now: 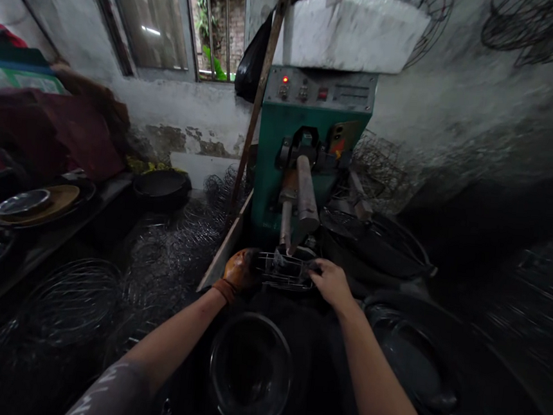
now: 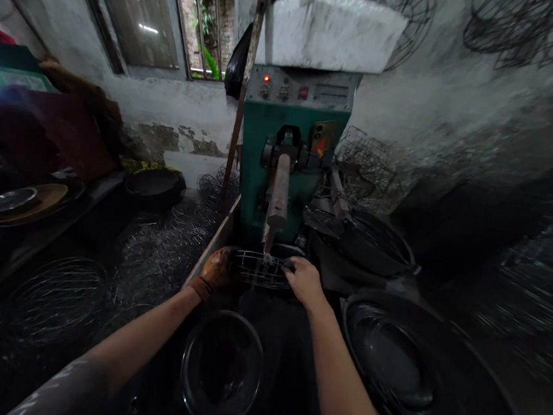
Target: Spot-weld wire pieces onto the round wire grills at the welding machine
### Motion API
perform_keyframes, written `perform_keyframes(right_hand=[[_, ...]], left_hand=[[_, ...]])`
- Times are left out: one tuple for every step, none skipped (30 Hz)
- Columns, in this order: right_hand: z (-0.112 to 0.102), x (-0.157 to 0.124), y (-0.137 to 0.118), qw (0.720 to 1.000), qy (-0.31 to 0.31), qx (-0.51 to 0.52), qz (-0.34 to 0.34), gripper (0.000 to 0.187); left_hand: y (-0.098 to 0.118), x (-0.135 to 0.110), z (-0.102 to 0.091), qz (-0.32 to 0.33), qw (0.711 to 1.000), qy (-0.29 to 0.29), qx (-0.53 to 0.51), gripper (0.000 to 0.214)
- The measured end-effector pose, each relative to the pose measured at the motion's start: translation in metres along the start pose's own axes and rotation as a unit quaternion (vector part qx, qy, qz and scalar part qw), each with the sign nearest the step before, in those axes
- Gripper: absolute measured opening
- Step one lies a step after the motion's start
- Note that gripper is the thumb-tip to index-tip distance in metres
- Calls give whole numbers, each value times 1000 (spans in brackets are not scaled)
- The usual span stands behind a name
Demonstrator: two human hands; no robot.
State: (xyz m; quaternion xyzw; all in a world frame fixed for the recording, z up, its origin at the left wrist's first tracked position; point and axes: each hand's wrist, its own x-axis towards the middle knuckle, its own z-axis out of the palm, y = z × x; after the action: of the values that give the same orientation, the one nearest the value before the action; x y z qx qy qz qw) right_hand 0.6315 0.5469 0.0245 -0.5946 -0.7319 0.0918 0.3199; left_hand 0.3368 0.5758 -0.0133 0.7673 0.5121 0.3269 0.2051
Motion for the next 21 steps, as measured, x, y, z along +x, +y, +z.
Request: perform_keyframes(right_hand=[[1,4,-5,1000,-3,-2,-7,13],[3,8,-9,1000,-5,-4,-10,14],[4,12,-12,1000,-5,-8,-11,14],[4,16,-14,1000,-5,-13,-12,14],[5,20,-16,1000,-6,-18,-13,14],[6,23,-18,1000,-6,-22,-16,13],[6,26,-19,999,-7,-26,-19,12],[7,29,-21,999,-9,-29,-22,10],[8,31,-22,999,-10,-33,-24,9],[9,33,-23,999,-11,-38,-25,8],[11,35,-24,999,-9,-43,-26,7],[12,36,-25,998,-4,-48,-28,8],[14,37,-26,998,0,-51,-31,9],[15,38,-27,998,4,-54,-35,9],[16,38,-27,998,5,-55,-38,9],[16,39,-27,998,4,-57,-41,9],[17,40,-26,997,1,-58,-42,10],[17,40,-25,997,-2,-59,-44,10],[17,41,-25,997,-5,-60,-46,11],[17,42,-24,997,-6,-60,-49,11],[17,42,-24,997,-7,-59,-52,11]], left_hand=[[-4,-2,0,-25,999,9,-27,46],[-7,-3,0,-43,998,15,-47,43],[-10,-4,0,-52,997,18,-59,42],[-12,-4,0,-51,996,21,-65,45],[-14,-4,0,-44,997,25,-65,51],[-15,-3,0,-33,997,29,-62,60],[-17,-3,0,-24,997,33,-60,68],[-17,-4,0,-22,997,37,-62,73],[-18,-4,1,-23,997,39,-67,75],[-19,-4,2,-27,996,42,-73,75],[-19,-5,4,-32,995,45,-78,74],[-20,-6,6,-38,995,50,-82,74],[-20,-6,8,-44,994,55,-87,73],[-21,-7,10,-48,993,62,-92,73],[-21,-8,12,-50,992,70,-97,72],[-22,-8,14,-50,991,76,-103,72],[-23,-8,16,-50,990,82,-107,72],[-24,-8,18,-50,989,85,-110,72],[-26,-8,19,-50,989,84,-113,73],[-27,-8,21,-52,989,82,-114,73],[-28,-7,22,-54,989,79,-116,74]])
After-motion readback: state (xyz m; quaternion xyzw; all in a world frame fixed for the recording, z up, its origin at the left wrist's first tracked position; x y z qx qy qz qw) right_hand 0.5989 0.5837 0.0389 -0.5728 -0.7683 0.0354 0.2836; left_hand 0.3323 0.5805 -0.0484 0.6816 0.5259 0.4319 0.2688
